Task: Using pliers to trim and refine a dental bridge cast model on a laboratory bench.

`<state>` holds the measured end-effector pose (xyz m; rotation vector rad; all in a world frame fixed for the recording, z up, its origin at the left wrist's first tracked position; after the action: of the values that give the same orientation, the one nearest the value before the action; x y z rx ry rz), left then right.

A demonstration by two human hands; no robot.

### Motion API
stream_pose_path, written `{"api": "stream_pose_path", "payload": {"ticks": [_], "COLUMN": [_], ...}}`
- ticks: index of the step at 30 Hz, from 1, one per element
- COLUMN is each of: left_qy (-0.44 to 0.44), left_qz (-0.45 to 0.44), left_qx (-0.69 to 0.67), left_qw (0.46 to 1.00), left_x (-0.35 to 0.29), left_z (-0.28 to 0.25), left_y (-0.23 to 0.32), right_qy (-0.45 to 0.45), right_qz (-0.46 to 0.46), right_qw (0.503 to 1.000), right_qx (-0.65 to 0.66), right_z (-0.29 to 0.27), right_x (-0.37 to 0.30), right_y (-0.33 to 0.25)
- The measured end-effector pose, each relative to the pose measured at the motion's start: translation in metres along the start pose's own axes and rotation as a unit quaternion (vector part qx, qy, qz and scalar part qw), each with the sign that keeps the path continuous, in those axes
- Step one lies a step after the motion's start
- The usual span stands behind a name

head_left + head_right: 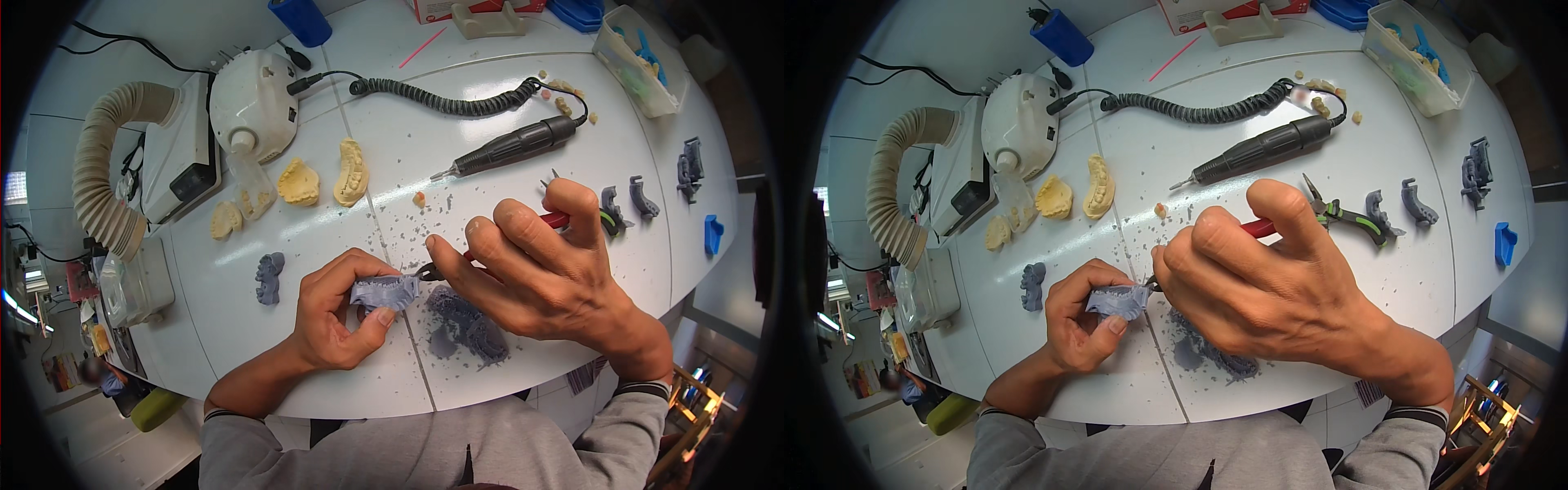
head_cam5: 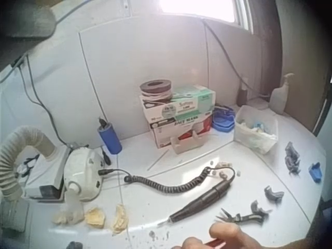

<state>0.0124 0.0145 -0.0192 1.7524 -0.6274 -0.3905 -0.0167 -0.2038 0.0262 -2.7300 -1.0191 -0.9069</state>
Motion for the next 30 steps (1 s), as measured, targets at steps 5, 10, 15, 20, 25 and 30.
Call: {"api": "stream_pose_path", "payload": {"ticks": [5, 10, 15, 20, 25, 30], "left_qy": [0.001, 0.006, -0.002, 0.001, -0.006, -0.007], "left_qz": [0.011, -0.002, 0.007, 0.005, -0.011, -0.025], "left_qx": [-0.005, -0.01, 0.003, 0.003, 0.034, 0.028], "left_qw": [1.0, 1.0, 1.0, 1.0, 0.999, 0.999], "left_x": [0.0007, 0.0023, 0.0012, 0.0016, -0.0009, -0.0003], "left_z": [0.0013, 0.0023, -0.0005, 0.0008, 0.0036, 0.0034], "left_y": [0.0007, -0.0002, 0.0005, 0.0001, 0.0009, 0.0], "right_qy": [-0.004, -0.012, 0.002, 0.028, 0.038, 0.034], "right_qz": [0.012, 0.004, -0.001, 0.013, 0.012, -0.011], "right_qw": [1.0, 1.0, 1.0, 0.999, 0.999, 0.999], "right_qx": [0.009, 0.015, 0.006, 0.022, 0.025, 0.007], "right_z": [-0.0016, -0.0028, 0.0011, -0.0007, 0.0002, -0.0025], "right_x": [0.0009, 0.0023, 0.0019, 0.006, 0.0044, 0.0047], "right_y": [0.001, 0.0028, 0.0006, 0.0011, -0.0004, -0.0008]}}
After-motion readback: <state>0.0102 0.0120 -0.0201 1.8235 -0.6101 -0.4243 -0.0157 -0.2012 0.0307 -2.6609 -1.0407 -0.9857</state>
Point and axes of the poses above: each hand's wrist, its own x-axis towards the middle knuckle, its own z-axis out of the palm, y = z × x, the point moved 5 cm from there along x, towards the middle knuckle
